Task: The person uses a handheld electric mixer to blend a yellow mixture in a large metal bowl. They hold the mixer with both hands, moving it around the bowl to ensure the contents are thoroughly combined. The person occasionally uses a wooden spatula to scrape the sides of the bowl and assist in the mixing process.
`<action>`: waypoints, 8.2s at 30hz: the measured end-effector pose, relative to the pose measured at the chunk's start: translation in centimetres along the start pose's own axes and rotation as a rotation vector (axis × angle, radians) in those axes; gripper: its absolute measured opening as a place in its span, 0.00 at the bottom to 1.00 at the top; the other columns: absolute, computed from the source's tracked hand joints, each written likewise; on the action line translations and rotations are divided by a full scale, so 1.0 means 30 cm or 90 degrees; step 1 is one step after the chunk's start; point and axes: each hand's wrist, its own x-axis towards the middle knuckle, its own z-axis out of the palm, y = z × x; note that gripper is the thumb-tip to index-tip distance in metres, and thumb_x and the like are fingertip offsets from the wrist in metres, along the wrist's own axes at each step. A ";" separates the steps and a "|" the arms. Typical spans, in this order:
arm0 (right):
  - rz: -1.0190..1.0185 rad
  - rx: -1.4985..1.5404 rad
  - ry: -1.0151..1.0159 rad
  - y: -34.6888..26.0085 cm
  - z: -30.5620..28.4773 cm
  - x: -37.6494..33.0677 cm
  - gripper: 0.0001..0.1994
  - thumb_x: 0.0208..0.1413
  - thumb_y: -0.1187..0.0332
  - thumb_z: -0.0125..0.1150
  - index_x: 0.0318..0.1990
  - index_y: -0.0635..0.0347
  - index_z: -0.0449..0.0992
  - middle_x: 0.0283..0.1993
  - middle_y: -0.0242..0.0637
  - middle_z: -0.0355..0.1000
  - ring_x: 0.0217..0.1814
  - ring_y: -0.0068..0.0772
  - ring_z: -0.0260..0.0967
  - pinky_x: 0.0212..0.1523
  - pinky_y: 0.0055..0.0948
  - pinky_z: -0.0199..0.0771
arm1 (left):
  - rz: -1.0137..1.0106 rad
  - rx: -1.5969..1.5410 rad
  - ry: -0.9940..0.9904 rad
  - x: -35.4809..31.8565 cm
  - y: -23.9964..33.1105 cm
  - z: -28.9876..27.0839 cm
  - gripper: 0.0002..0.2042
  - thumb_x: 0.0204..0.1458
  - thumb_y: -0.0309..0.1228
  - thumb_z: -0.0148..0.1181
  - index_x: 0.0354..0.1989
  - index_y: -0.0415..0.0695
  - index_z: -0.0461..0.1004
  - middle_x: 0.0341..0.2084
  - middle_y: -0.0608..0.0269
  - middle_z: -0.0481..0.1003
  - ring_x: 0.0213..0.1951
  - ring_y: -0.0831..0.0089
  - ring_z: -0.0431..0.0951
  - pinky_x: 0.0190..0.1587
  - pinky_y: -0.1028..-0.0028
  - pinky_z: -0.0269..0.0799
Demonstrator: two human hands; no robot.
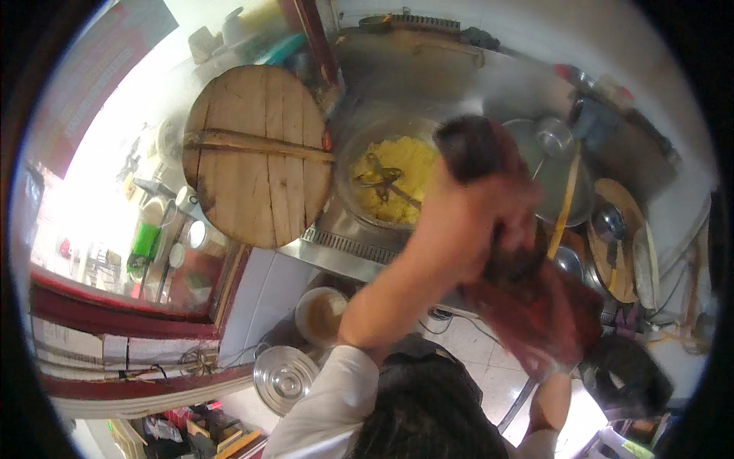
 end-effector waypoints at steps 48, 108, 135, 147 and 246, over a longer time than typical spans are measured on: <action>-0.064 -0.398 -0.117 -0.419 0.190 1.356 0.20 0.31 0.60 0.62 0.35 0.60 0.77 0.39 0.47 0.74 0.42 0.47 0.72 0.42 0.38 0.72 | 0.101 -0.059 0.456 0.839 -0.042 -1.334 0.08 0.49 0.27 0.44 0.19 0.46 0.57 0.15 0.69 0.55 0.17 0.75 0.56 0.25 0.70 0.62; 0.046 -0.433 -0.107 -0.532 0.143 1.541 0.13 0.37 0.66 0.55 0.33 0.59 0.78 0.36 0.45 0.75 0.40 0.44 0.73 0.39 0.38 0.74 | 0.016 0.003 0.468 1.020 -0.093 -1.525 0.10 0.52 0.31 0.39 0.19 0.50 0.59 0.14 0.73 0.58 0.17 0.80 0.56 0.23 0.78 0.58; 0.069 -0.459 -0.340 -0.643 0.096 1.722 0.10 0.34 0.64 0.62 0.20 0.63 0.74 0.21 0.40 0.71 0.20 0.33 0.67 0.24 0.34 0.68 | 0.045 -0.069 0.612 1.005 -0.005 -1.483 0.09 0.55 0.27 0.35 0.22 0.45 0.55 0.15 0.67 0.55 0.18 0.74 0.56 0.28 0.67 0.66; -0.077 -0.466 -0.124 -0.486 0.193 1.577 0.20 0.36 0.56 0.61 0.35 0.59 0.77 0.37 0.45 0.74 0.41 0.46 0.72 0.41 0.39 0.72 | 0.065 -0.038 0.611 0.972 -0.005 -1.402 0.04 0.49 0.24 0.45 0.23 0.42 0.62 0.16 0.67 0.57 0.18 0.73 0.57 0.24 0.68 0.64; 0.252 -0.279 0.042 -0.292 0.286 1.331 0.38 0.33 0.52 0.70 0.55 0.54 0.63 0.53 0.45 0.64 0.54 0.43 0.64 0.52 0.34 0.66 | -0.118 0.103 0.349 1.101 -0.346 -1.262 0.04 0.39 0.19 0.50 0.16 0.37 0.63 0.09 0.61 0.64 0.11 0.70 0.67 0.16 0.70 0.64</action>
